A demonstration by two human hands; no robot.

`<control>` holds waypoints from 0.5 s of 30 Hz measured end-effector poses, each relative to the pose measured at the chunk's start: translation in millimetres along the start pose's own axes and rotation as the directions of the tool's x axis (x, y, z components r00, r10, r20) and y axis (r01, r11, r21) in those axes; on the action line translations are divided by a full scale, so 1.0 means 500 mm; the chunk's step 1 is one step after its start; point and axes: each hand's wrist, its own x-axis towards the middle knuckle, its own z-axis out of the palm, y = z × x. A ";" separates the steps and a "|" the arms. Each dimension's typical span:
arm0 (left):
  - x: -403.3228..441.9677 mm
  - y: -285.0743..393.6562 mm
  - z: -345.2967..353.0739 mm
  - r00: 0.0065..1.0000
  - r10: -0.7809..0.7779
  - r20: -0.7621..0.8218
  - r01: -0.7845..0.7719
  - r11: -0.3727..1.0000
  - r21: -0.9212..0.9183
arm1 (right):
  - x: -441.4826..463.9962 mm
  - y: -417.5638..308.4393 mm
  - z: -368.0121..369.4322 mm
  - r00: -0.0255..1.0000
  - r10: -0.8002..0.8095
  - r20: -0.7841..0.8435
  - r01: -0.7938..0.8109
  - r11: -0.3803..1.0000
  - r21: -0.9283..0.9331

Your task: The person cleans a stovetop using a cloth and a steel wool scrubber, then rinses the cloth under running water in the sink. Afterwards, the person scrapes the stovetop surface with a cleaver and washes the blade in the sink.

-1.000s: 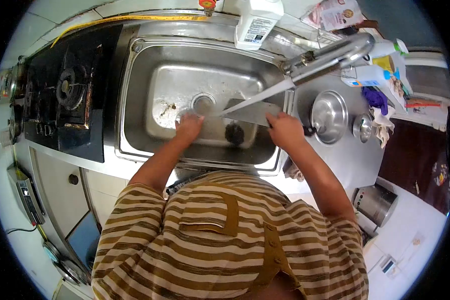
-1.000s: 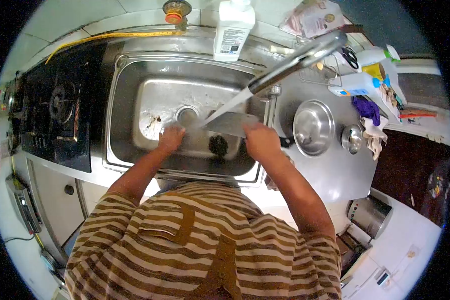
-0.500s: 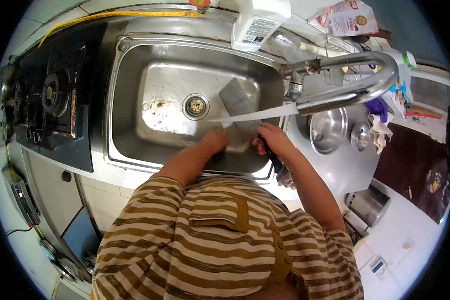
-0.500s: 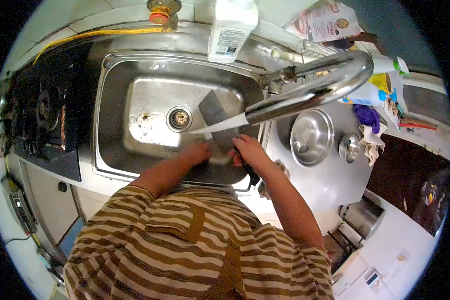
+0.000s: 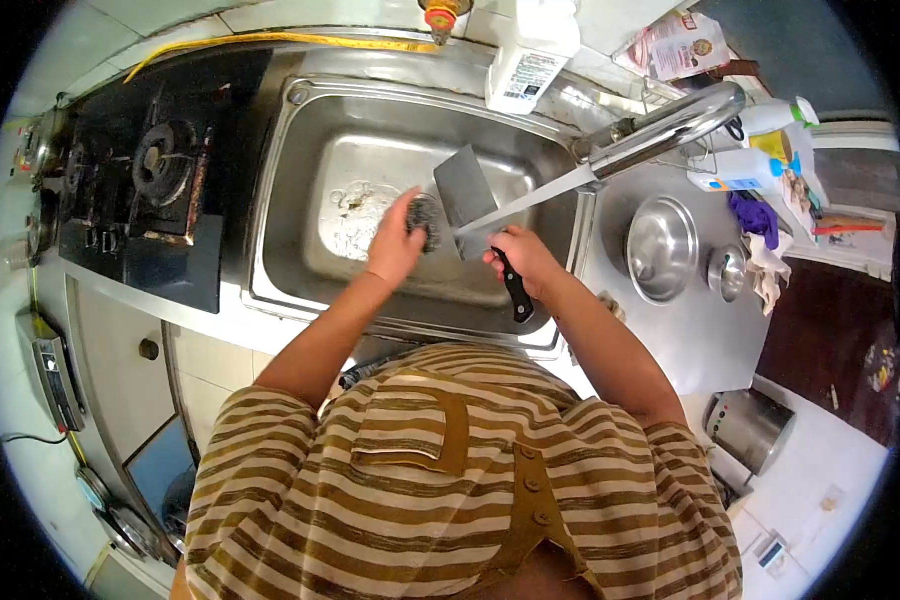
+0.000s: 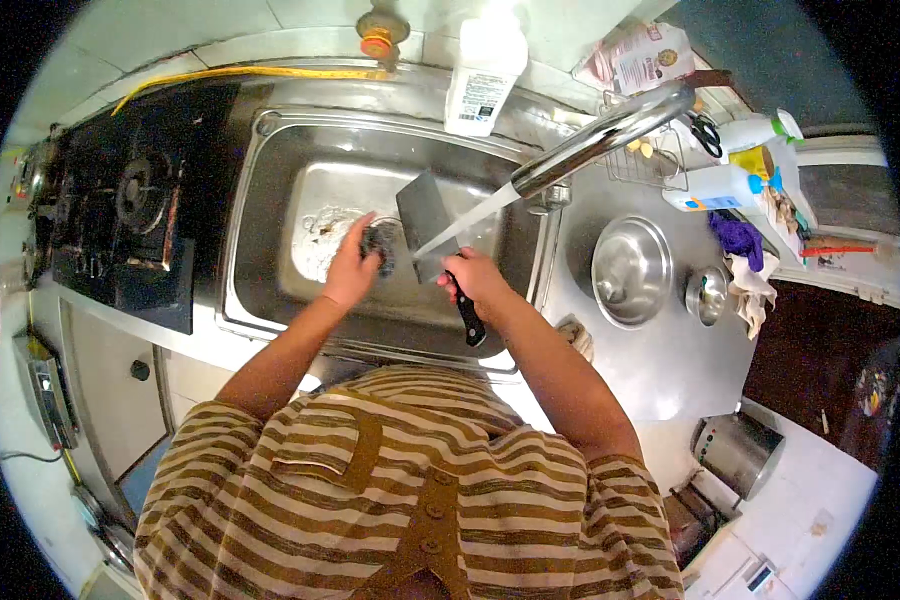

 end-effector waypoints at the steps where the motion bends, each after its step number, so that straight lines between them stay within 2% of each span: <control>1: -0.006 0.019 0.016 1.000 0.014 -0.012 -0.014 1.000 -0.004 | 0.001 0.003 0.008 1.000 -0.017 0.015 0.017 1.000 -0.005; 4: -0.031 0.083 0.062 0.996 0.086 0.033 -0.082 0.991 -0.103 | -0.014 0.002 0.031 0.998 -0.042 0.041 0.043 0.999 -0.010; 5: -0.049 0.076 0.079 0.979 0.199 0.031 -0.202 0.973 0.113 | -0.022 0.002 0.036 0.998 -0.037 0.052 0.038 0.999 -0.005; 8: -0.072 0.064 0.085 0.961 0.259 0.093 -0.273 0.937 0.217 | -0.052 -0.001 0.041 0.999 0.017 0.044 -0.020 0.997 0.072; 10: -0.056 0.052 0.077 0.960 0.264 0.089 -0.276 0.946 0.168 | -0.072 0.001 0.037 0.999 0.033 0.040 -0.035 0.998 0.058; 13: -0.015 0.005 0.077 0.970 0.236 0.052 -0.241 0.927 0.289 | -0.090 0.017 0.022 0.998 0.057 0.042 -0.061 0.991 0.122; 15: 0.028 -0.031 0.060 0.981 0.193 0.008 -0.188 0.948 0.258 | -0.095 0.021 0.004 0.997 0.023 0.080 -0.032 0.994 0.104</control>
